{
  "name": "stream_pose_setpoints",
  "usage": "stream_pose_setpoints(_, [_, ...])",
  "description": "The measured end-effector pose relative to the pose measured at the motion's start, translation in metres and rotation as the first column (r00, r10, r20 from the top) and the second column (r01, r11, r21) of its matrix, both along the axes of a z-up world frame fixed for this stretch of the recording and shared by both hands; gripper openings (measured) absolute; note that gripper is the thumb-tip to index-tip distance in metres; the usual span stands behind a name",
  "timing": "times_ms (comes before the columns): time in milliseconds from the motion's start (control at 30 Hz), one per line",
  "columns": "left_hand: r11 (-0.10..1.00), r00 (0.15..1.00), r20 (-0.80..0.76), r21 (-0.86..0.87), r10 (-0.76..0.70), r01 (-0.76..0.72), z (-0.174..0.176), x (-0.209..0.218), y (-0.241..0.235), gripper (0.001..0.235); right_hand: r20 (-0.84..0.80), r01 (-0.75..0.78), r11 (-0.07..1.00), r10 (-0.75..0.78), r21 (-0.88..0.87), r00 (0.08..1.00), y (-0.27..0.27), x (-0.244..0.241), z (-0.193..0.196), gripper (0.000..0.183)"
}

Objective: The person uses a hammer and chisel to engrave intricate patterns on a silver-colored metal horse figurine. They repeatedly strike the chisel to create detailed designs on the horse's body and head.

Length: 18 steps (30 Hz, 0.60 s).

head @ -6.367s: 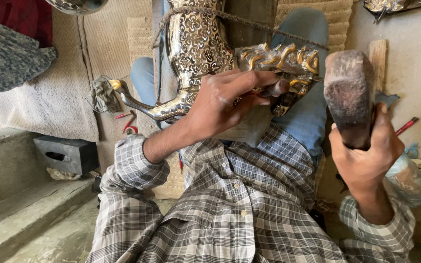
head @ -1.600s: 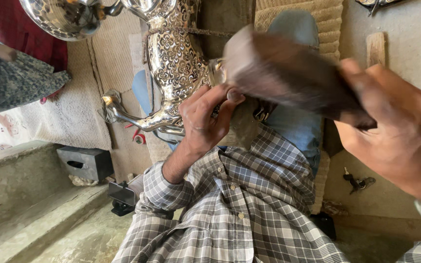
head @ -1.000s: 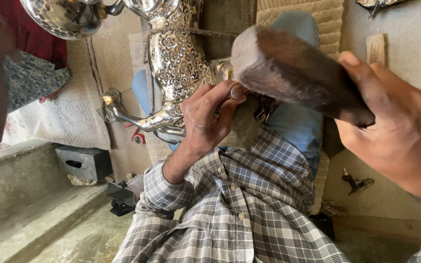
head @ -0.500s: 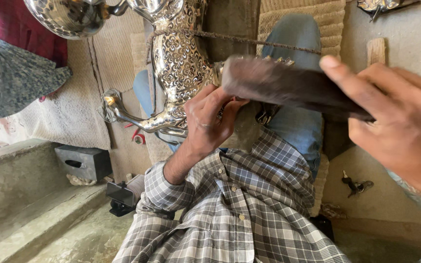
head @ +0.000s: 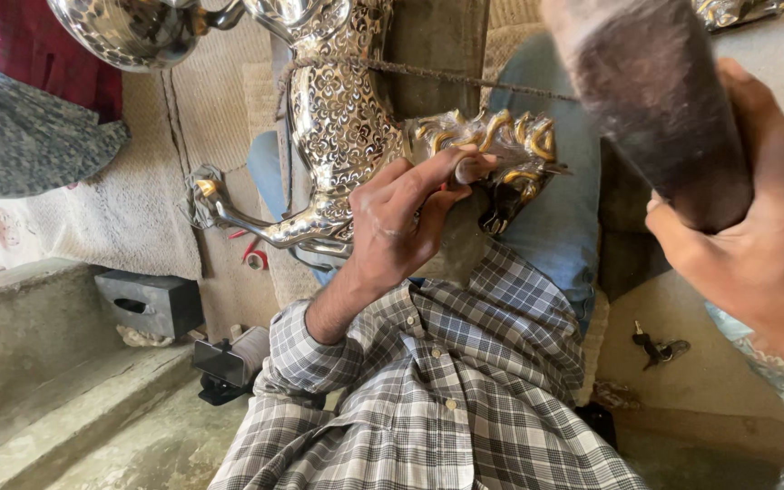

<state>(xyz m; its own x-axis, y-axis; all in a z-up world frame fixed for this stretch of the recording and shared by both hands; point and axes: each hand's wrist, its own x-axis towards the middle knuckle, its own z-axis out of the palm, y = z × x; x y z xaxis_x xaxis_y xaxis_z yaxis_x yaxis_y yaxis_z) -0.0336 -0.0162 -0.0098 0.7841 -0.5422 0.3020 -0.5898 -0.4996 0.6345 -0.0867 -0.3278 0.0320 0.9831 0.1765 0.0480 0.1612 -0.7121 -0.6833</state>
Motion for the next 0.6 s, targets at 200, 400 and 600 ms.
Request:
stream_pose_setpoints(200, [0.783,0.943,-0.315,-0.611,-0.104,-0.118,-0.007,0.002,0.03,0.027,0.158,0.044,0.992,-0.025,-0.12,0.987,0.019,-0.012,-0.015,0.071])
stream_pose_setpoints(400, [0.72,0.784,0.207,-0.577,0.585,-0.385,-0.026,-0.008,0.111,0.037,-0.037,0.263,0.842,-0.279,0.471,0.959,0.049,-0.033,-0.078,0.054])
stream_pose_setpoints(600, [0.651,0.687,0.285,-0.67,0.669,-0.357,-0.066,0.003,0.127,0.043,-0.319,0.467,0.489,-0.357,0.737,0.878,0.083,-0.038,-0.106,0.049])
